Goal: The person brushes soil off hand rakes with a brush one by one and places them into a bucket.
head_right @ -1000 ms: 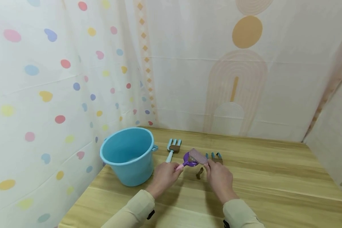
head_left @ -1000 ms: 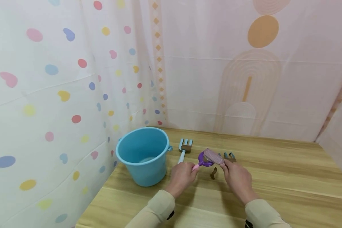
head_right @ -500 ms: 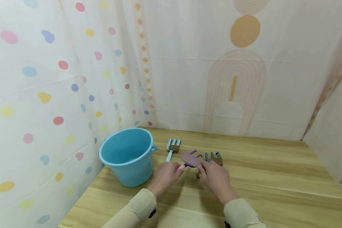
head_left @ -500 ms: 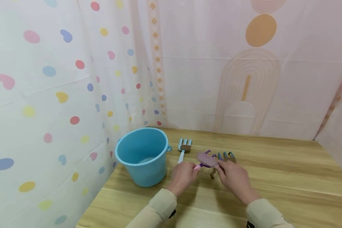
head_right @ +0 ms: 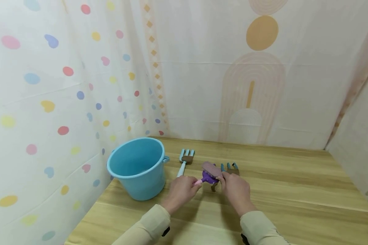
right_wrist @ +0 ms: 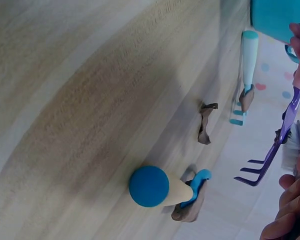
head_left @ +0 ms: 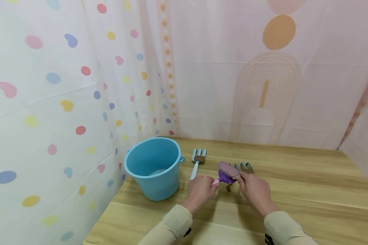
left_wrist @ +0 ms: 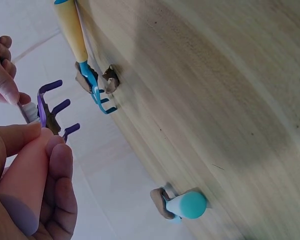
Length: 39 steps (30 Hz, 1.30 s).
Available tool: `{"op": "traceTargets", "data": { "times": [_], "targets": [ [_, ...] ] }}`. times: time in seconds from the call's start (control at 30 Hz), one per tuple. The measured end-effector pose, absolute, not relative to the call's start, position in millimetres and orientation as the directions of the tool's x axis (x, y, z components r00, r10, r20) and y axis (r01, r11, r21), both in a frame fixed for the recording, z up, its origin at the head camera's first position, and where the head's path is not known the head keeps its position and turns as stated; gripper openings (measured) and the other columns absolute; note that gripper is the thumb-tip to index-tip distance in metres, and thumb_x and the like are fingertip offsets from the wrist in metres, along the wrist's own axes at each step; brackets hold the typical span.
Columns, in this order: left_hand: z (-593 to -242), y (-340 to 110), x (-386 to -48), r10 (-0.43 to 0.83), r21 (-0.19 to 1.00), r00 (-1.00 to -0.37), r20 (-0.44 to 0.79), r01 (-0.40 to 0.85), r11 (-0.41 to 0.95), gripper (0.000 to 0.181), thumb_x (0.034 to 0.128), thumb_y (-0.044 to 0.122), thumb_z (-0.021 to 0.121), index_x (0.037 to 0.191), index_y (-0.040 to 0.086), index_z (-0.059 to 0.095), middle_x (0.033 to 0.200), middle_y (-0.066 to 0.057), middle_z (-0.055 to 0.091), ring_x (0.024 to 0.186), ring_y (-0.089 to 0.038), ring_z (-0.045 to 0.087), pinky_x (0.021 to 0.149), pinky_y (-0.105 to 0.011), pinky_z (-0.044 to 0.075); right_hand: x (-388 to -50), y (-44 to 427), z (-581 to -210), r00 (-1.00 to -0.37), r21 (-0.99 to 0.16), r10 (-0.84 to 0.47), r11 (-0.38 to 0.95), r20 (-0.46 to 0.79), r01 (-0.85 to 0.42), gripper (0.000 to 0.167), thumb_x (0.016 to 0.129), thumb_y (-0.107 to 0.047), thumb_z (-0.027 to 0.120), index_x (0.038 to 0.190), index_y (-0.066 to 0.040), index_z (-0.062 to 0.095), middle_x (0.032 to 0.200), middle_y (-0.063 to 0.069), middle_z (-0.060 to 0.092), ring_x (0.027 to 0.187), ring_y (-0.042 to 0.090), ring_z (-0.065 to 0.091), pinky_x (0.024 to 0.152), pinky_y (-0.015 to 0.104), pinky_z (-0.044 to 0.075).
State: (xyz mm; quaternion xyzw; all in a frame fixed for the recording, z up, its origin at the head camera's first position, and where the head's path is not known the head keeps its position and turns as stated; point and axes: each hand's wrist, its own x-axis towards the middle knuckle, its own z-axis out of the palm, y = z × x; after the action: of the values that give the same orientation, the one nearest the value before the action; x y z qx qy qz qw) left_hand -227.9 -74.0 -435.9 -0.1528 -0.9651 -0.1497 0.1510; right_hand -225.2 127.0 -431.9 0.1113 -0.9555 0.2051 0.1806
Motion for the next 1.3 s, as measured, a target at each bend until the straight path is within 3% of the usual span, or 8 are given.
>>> {"op": "traceTargets", "data": {
  "times": [0.3,0.5,0.7,0.9,1.03,1.17,1.3],
  "targets": [
    [-437,-74,-226,0.258,0.238,-0.905,0.339,0.348,0.907,0.023,0.0941,0.033,0.068,0.076,0.019,0.073,0.054,0.012,0.045,0.049,-0.007,0.042,0.046,-0.025,0.034,-227,127,-435,-0.908,-0.386,-0.124,0.876,0.400,-0.289,0.025,0.097,-0.023,0.065,0.112,-0.005,0.072,0.092,0.017,0.072,0.075,0.038,0.068,0.054,0.049,0.049],
    [-438,-74,-225,0.295,0.236,-0.890,0.349,0.388,0.891,0.027,0.0959,0.034,0.066,0.073,0.019,0.070,0.053,0.011,0.044,0.049,-0.006,0.041,0.046,-0.024,0.033,-231,130,-433,-0.921,-0.400,-0.109,0.877,0.373,-0.265,0.026,0.099,-0.023,0.062,0.114,-0.004,0.072,0.086,0.014,0.071,0.062,0.023,0.060,0.050,0.040,0.045],
    [-441,-74,-223,0.327,0.224,-0.871,0.366,0.423,0.878,0.022,0.0947,0.032,0.068,0.077,0.019,0.073,0.055,0.013,0.045,0.048,-0.004,0.041,0.045,-0.021,0.033,-234,132,-434,-0.920,-0.407,-0.116,0.870,0.375,-0.276,0.026,0.099,-0.023,0.061,0.115,-0.005,0.071,0.090,0.014,0.071,0.073,0.029,0.065,0.056,0.046,0.048],
    [-444,-76,-223,0.314,0.278,-0.875,0.368,0.425,0.861,0.027,0.0949,0.031,0.068,0.071,0.019,0.068,0.052,0.014,0.043,0.047,-0.003,0.040,0.045,-0.021,0.032,-237,131,-433,-0.911,-0.420,-0.118,0.859,0.394,-0.293,0.023,0.100,-0.023,0.060,0.112,-0.007,0.071,0.078,0.008,0.064,0.060,0.021,0.053,0.049,0.038,0.041],
    [-446,-77,-223,0.300,0.299,-0.882,0.364,0.416,0.859,0.026,0.0948,0.032,0.068,0.073,0.019,0.070,0.052,0.014,0.044,0.047,-0.004,0.040,0.045,-0.022,0.032,-236,132,-427,-0.910,-0.454,-0.102,0.841,0.401,-0.294,0.026,0.100,-0.021,0.058,0.117,-0.005,0.070,0.072,0.006,0.058,0.054,0.018,0.045,0.045,0.034,0.035],
    [-446,-78,-225,0.272,0.317,-0.899,0.343,0.384,0.867,0.024,0.0951,0.034,0.067,0.078,0.018,0.074,0.054,0.013,0.046,0.049,-0.004,0.042,0.046,-0.022,0.034,-235,137,-422,-0.915,-0.480,-0.107,0.824,0.390,-0.301,0.036,0.101,-0.021,0.056,0.129,0.001,0.063,0.080,0.009,0.063,0.056,0.016,0.046,0.046,0.032,0.036],
    [-446,-80,-229,0.239,0.338,-0.915,0.324,0.348,0.874,0.025,0.0953,0.034,0.067,0.079,0.018,0.075,0.055,0.013,0.048,0.050,-0.006,0.043,0.049,-0.024,0.035,-232,141,-423,-0.901,-0.478,-0.145,0.808,0.408,-0.346,0.035,0.100,-0.021,0.059,0.128,-0.001,0.064,0.081,0.005,0.065,0.057,0.014,0.046,0.048,0.031,0.036]
  ]
}}
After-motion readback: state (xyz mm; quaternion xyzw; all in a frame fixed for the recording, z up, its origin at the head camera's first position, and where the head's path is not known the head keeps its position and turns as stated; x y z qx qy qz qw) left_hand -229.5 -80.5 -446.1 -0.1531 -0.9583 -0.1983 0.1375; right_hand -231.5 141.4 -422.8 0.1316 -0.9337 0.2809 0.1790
